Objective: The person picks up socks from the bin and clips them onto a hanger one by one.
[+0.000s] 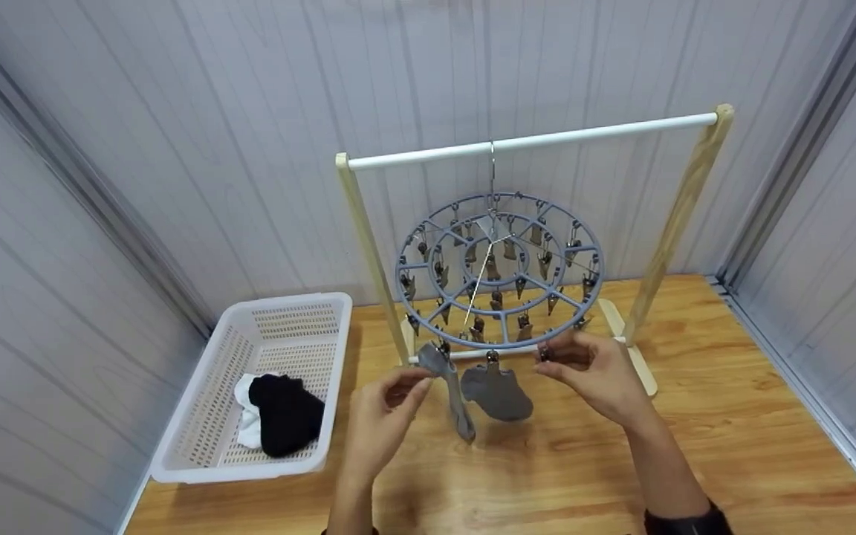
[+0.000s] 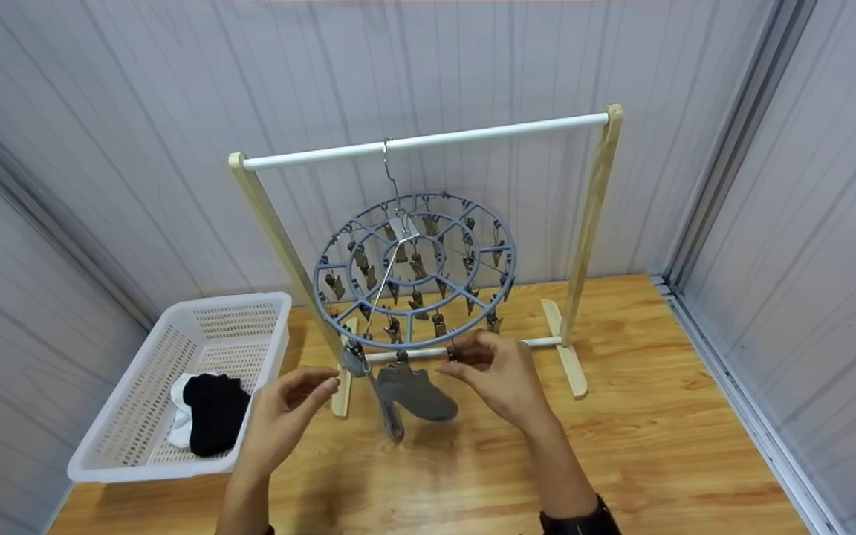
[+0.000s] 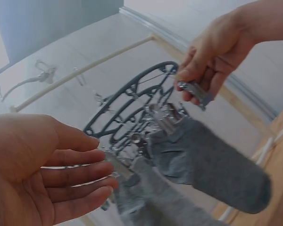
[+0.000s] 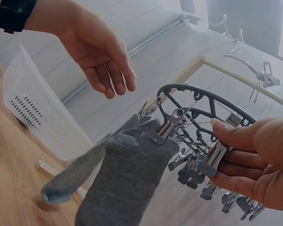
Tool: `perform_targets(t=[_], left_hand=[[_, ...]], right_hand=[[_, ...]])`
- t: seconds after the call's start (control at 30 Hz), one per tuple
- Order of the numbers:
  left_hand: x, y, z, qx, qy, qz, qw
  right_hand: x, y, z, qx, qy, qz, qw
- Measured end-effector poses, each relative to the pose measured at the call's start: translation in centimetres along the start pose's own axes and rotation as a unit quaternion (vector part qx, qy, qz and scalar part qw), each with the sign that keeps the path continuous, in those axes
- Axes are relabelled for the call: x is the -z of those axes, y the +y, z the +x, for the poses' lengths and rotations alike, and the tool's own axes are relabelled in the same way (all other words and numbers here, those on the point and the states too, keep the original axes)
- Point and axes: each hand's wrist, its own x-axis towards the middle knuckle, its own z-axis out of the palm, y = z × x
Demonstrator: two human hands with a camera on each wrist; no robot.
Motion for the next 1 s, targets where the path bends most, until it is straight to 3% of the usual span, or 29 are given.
perform_targets(t=[0.2,0.33,0.53,0.73,1.0], left_hand=[[2.0,0.1,-0.1,0.033,0.048,0.035,0.9977],[3.4,-0.5,0.1,0.056,0.061,0.066,0.9944],[5.2,-2.2,1.1,0.055,0.049,0.154,0.9853],[7.2,-3.1,2.1,0.031,0.043,0.251,0.9665],[10.4,-3.1,4.5,0.067,-0.013,0.301,0.9511]], right_hand=[[0.0,0.0,0.0,-0.004,-0.012,0.007,1.0],[0.0,0.0,0.1,0.002,-0.015,0.018,1.0],[0.2,0.1,0.1,-0.001,-0.003,0.021,1.0],[0.3,0.1,0.1,0.002,-0.004,0.026,1.0],[0.3,0.0,0.0,-0.01,0.01,0.022,1.0]])
